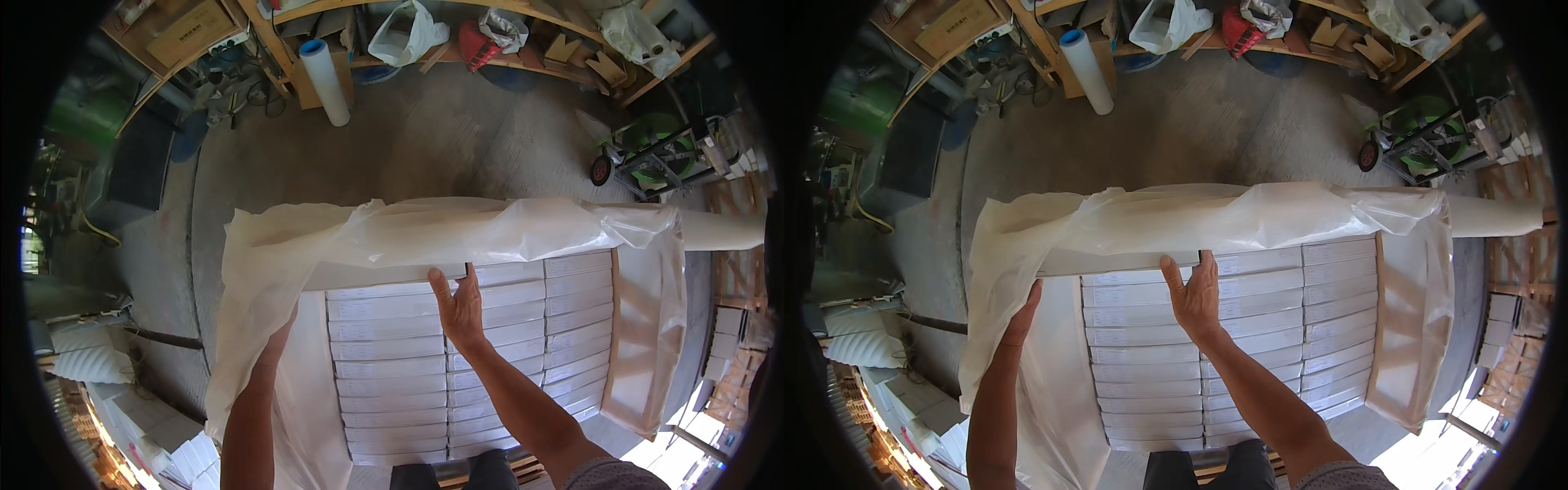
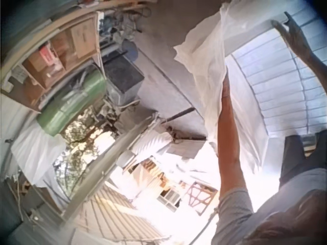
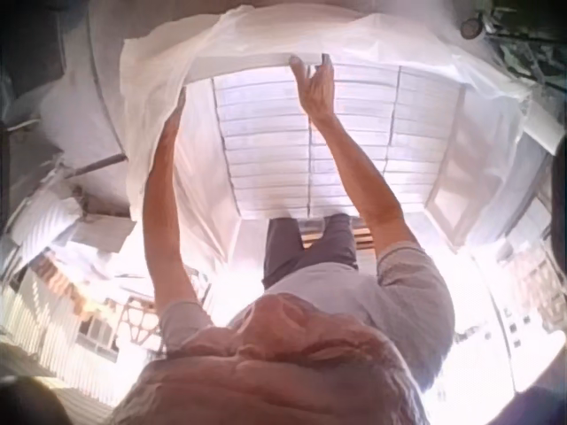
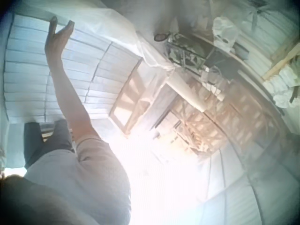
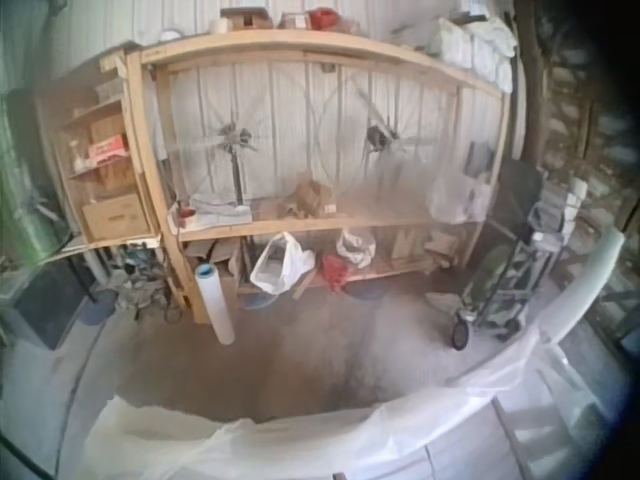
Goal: The person repeatedly picks up white rectangular tiles from a stack on a wooden pallet and places them onto a larger wooden frame covered with a white sheet. The person walks back and forth between the two locations, handling one tile at a time.
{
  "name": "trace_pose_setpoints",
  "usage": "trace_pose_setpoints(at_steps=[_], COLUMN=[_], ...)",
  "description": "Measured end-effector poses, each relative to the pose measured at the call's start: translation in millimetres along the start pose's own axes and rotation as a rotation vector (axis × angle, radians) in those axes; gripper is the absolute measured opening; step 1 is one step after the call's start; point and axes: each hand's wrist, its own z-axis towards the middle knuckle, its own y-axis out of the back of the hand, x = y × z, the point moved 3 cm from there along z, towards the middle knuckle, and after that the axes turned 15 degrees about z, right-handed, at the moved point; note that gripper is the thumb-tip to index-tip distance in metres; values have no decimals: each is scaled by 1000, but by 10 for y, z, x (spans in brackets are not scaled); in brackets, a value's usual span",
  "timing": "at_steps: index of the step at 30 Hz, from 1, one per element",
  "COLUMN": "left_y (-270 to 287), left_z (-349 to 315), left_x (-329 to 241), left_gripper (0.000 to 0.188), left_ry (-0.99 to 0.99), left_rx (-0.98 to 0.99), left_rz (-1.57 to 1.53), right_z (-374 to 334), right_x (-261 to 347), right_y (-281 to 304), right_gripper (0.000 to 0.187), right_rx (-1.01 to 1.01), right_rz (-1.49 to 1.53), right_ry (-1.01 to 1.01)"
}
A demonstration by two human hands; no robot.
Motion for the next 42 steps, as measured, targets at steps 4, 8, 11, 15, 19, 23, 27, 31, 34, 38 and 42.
trace_pose_setpoints(at_steps=[4,8,11,15,19,23,27,31,34,38,42], left_y=[-34,-129,-67,-86,-53,7,-44,-101,-269,-143,-287], left_z=[-138,-185,-144,-182,-210,-200,-203,-214,-242,-183,-257], left_x=[26,155,139,149,128,93,95,158,299,205,277], left_gripper=[31,33,34,40,57,59,58,52,44,37,34], left_ry=[61,18,19,0,40,46,9,-35,-67,-127,-32], left_rx=[-24,-125,-91,-193,-53,28,-28,-77,-158,-290,-178], left_rz=[3,132,145,57,4,-65,-35,0,104,106,158], right_z=[68,165,196,34,-371,-570,-660,-629,-538,-197,-56], right_x=[-108,-121,-98,-20,34,57,64,203,365,432,389], right_y=[-45,-72,0,104,140,156,115,9,-217,-636,-758], right_gripper=[65,68,77,77,95,95,92,88,82,65,48], right_rx=[44,96,147,-18,-89,-19,-10,141,280,305,202], right_rz=[96,177,166,189,264,524,557,541,521,662,795], right_ry=[-91,-44,-163,-137,-322,-508,-536,-559,-595,-636,-720])
